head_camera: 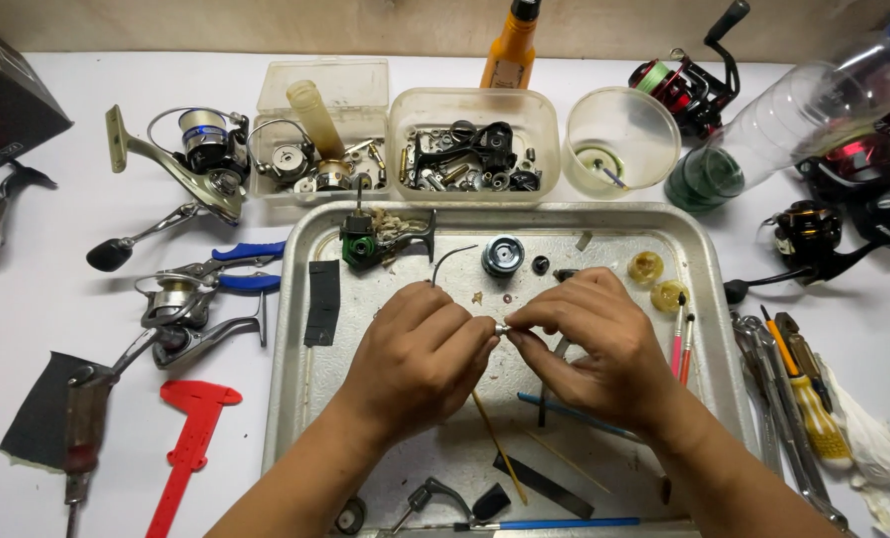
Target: Disassembling and cleaning the internal components of a fishing reel on a maintenance tray.
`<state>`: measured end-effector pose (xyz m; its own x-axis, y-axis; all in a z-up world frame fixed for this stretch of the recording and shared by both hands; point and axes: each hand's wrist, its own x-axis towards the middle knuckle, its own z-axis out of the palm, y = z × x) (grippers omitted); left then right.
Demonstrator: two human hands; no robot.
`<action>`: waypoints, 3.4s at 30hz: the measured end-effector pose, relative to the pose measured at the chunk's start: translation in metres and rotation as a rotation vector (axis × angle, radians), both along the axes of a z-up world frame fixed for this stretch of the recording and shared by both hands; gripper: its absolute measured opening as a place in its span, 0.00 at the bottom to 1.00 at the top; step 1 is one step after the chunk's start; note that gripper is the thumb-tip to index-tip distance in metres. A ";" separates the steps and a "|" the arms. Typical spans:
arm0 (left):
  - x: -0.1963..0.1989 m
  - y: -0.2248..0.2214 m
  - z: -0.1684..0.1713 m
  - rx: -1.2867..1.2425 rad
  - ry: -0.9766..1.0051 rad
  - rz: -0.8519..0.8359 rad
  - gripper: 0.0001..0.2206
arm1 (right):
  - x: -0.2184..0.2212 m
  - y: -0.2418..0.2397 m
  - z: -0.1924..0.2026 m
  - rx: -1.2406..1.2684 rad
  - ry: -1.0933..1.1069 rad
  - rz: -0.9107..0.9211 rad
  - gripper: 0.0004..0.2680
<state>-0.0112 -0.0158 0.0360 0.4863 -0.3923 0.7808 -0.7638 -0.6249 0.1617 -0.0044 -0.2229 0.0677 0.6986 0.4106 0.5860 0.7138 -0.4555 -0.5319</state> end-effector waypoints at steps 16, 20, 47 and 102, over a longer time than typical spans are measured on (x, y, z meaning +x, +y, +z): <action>-0.002 -0.007 -0.003 0.064 -0.112 0.071 0.08 | -0.001 -0.003 -0.002 -0.001 -0.054 0.069 0.02; -0.002 -0.007 -0.002 0.068 -0.129 0.070 0.09 | -0.003 -0.002 -0.007 0.012 -0.030 0.065 0.00; -0.003 -0.004 -0.002 0.048 -0.078 0.022 0.07 | 0.007 -0.031 -0.025 0.031 0.003 0.014 0.05; -0.010 0.001 0.015 0.100 0.055 -0.082 0.06 | -0.020 -0.013 0.033 -0.280 0.076 -0.016 0.01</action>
